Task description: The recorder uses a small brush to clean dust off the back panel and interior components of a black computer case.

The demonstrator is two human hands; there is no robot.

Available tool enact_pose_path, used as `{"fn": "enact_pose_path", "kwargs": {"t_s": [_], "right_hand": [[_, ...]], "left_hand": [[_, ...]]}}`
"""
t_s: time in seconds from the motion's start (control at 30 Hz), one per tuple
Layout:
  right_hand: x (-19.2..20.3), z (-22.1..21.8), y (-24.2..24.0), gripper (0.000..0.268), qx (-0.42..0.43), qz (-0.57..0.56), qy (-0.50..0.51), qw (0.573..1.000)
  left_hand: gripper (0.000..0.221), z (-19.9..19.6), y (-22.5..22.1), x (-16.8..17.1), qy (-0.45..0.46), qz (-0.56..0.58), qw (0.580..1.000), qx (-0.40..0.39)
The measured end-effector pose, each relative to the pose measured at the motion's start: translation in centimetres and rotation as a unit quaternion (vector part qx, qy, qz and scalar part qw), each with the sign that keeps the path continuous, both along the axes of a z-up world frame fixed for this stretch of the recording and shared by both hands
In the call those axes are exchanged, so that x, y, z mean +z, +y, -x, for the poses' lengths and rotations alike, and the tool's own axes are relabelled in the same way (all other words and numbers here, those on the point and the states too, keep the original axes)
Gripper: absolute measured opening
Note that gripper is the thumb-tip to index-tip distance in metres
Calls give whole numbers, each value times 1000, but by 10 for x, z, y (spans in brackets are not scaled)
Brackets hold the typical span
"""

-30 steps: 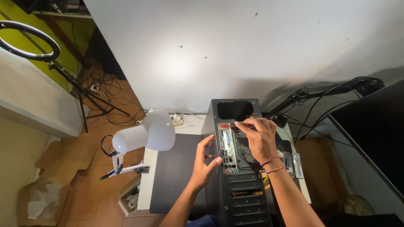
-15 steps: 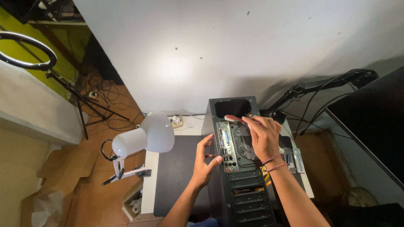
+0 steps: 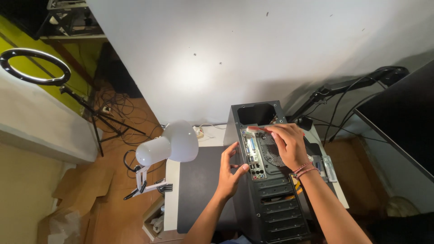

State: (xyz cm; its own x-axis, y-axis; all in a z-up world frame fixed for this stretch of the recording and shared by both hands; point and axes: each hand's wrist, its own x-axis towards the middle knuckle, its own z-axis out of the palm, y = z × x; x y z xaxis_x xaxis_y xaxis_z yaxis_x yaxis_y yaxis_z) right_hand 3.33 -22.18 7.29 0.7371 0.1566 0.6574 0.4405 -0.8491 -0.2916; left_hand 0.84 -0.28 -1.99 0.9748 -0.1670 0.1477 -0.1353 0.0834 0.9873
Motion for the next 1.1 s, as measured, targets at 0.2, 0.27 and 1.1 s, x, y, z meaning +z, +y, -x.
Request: {"fn": "enact_pose_path", "kwargs": {"t_s": [0.2, 0.27, 1.1], "right_hand": [[16, -2, 10, 21, 35, -50, 26, 998], [11, -6, 10, 21, 43, -53, 39, 997], [0, -9, -5, 22, 70, -75, 57, 993]], "left_hand": [[80, 4, 4, 3, -1, -13, 1000, -4], [79, 8, 5, 4, 1, -11, 1000, -2], [87, 6, -40, -17, -49, 41, 986, 152]]}}
